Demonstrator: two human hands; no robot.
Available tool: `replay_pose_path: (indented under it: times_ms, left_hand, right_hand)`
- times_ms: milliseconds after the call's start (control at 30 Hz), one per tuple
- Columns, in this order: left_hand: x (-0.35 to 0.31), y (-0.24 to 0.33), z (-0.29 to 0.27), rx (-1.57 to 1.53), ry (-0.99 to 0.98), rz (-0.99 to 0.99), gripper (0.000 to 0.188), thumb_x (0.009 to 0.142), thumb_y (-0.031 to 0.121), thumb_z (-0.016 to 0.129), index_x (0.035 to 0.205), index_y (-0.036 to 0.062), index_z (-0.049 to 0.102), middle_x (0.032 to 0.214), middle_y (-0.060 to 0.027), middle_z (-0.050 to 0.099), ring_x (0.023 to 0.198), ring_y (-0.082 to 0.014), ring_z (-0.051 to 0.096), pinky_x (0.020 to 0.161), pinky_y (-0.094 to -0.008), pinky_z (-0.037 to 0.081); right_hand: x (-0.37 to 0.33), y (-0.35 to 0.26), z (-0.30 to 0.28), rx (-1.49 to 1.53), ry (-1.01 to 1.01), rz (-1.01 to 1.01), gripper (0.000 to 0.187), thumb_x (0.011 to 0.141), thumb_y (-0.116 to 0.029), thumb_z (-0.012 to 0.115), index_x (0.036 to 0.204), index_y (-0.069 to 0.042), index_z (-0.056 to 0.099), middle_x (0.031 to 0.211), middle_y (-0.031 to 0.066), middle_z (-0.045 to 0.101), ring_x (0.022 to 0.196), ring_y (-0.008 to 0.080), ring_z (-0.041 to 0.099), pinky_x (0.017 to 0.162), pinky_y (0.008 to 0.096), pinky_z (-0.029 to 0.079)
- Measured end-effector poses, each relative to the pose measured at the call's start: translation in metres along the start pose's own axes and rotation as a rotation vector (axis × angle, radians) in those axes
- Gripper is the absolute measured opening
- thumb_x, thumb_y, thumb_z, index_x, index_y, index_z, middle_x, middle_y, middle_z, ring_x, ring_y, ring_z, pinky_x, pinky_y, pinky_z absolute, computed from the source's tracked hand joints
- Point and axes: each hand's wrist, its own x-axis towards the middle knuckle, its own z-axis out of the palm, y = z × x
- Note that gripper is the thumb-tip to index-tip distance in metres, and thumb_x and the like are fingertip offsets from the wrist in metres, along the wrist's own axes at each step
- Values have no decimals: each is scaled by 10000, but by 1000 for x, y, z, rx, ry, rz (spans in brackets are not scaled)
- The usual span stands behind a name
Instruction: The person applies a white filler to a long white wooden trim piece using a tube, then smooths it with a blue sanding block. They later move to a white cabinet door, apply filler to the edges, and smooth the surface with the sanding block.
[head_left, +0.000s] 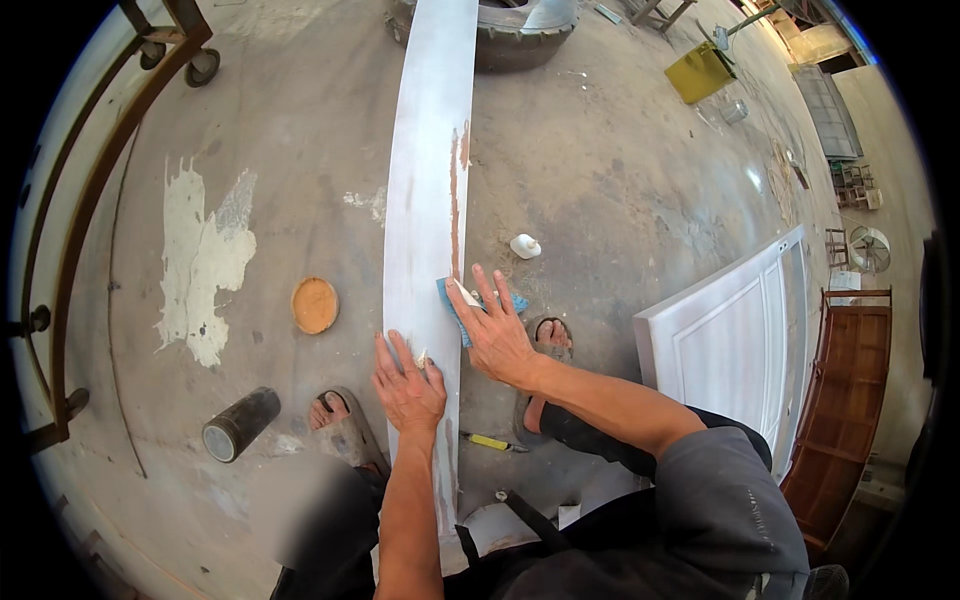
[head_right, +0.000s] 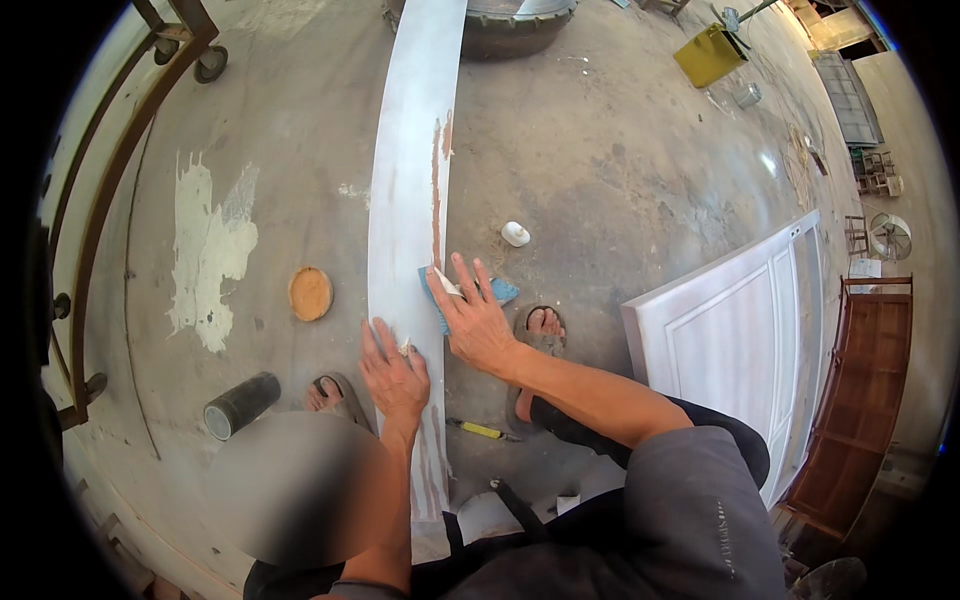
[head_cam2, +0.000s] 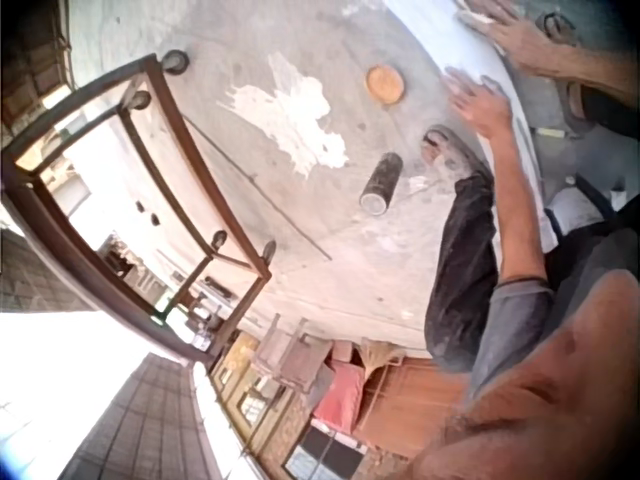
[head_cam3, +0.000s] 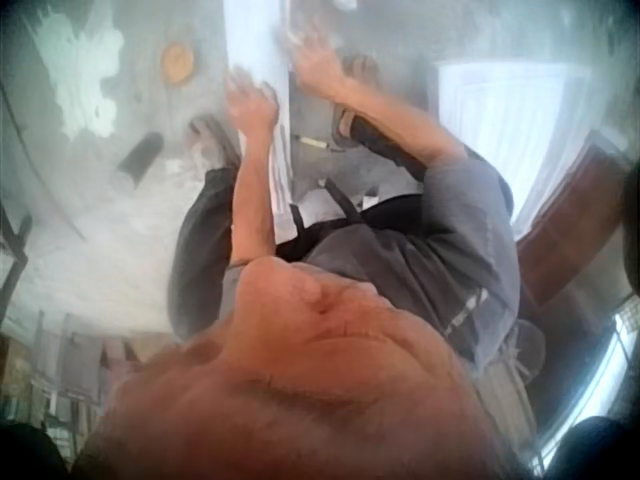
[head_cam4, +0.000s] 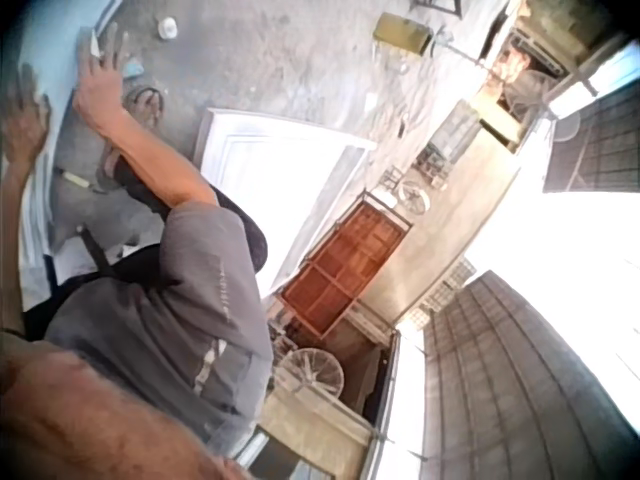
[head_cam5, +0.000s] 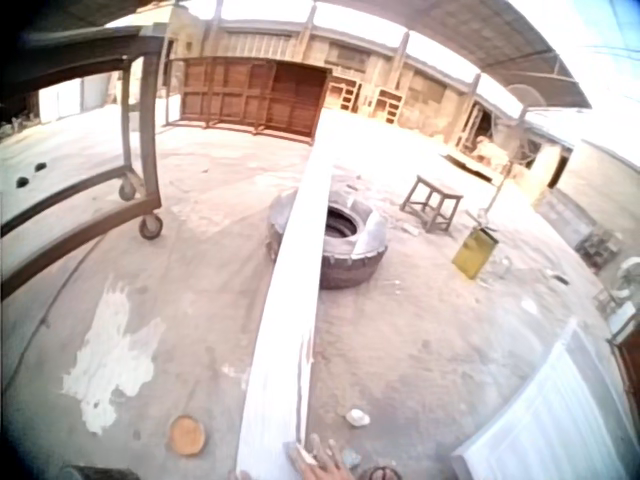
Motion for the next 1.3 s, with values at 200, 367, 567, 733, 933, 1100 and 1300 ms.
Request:
replay_pose_path:
  times_ms: [200, 367, 567, 733, 933, 1100, 1300]
  left_hand:
    - [-3, 0, 0, -6, 5, -6, 781, 934, 216, 628, 1608, 7, 291, 1598, -247, 337, 1359, -414, 470, 1058, -514, 411]
    - [-3, -1, 2, -15, -5, -12, 779, 936, 216, 626, 1610, 11, 292, 1595, -252, 338, 1352, -424, 473, 1052, -519, 415]
    - [1, 1, 1, -10, 6, 3, 785, 933, 218, 629, 1608, 7, 289, 1587, -256, 346, 1360, -430, 468, 1053, -523, 416]
    - [1, 1, 2, 2, 7, 8, 790, 933, 228, 636, 1608, 8, 289, 1585, -260, 348, 1362, -426, 468, 1050, -520, 419]
    - [-3, 2, -1, 11, 3, 7, 790, 934, 229, 638, 1606, 6, 288, 1576, -269, 357, 1354, -429, 473, 1048, -512, 423]
    - [1, 0, -1, 7, 4, 17, 781, 936, 219, 632, 1602, -3, 291, 1569, -272, 369, 1345, -433, 478, 1046, -513, 423]
    - [2, 1, -2, -2, -4, 22, 788, 930, 213, 637, 1603, -1, 287, 1579, -266, 357, 1355, -436, 469, 1048, -522, 421]
  right_hand:
    - [0, -12, 12, 77, 41, 111, 991, 709, 47, 618, 1614, 68, 213, 1343, 268, 617, 1527, 535, 200, 1243, 672, 105]
    - [3, -16, 0, 155, 0, 146, 950, 775, 21, 599, 1627, 49, 182, 1289, 289, 624, 1527, 571, 140, 1225, 697, 82]
    - [-23, -34, 13, 185, -21, 232, 897, 855, -3, 599, 1638, 17, 162, 1258, 291, 636, 1521, 575, 132, 1234, 675, 84]
    - [-10, -36, 17, 232, 63, 292, 860, 893, -24, 597, 1642, -6, 176, 1291, 289, 625, 1507, 595, 137, 1235, 665, 100]
    - [-3, -31, 9, 242, 46, 276, 865, 890, -19, 582, 1646, -7, 161, 1354, 302, 585, 1497, 604, 145, 1238, 660, 100]
    - [-30, -46, 8, 237, -77, 274, 874, 886, -21, 578, 1650, -20, 153, 1388, 299, 567, 1482, 629, 144, 1238, 663, 86]
    - [21, -13, 9, 173, 73, 242, 982, 783, -2, 608, 1646, 5, 140, 1293, 284, 625, 1486, 627, 155, 1234, 682, 76]
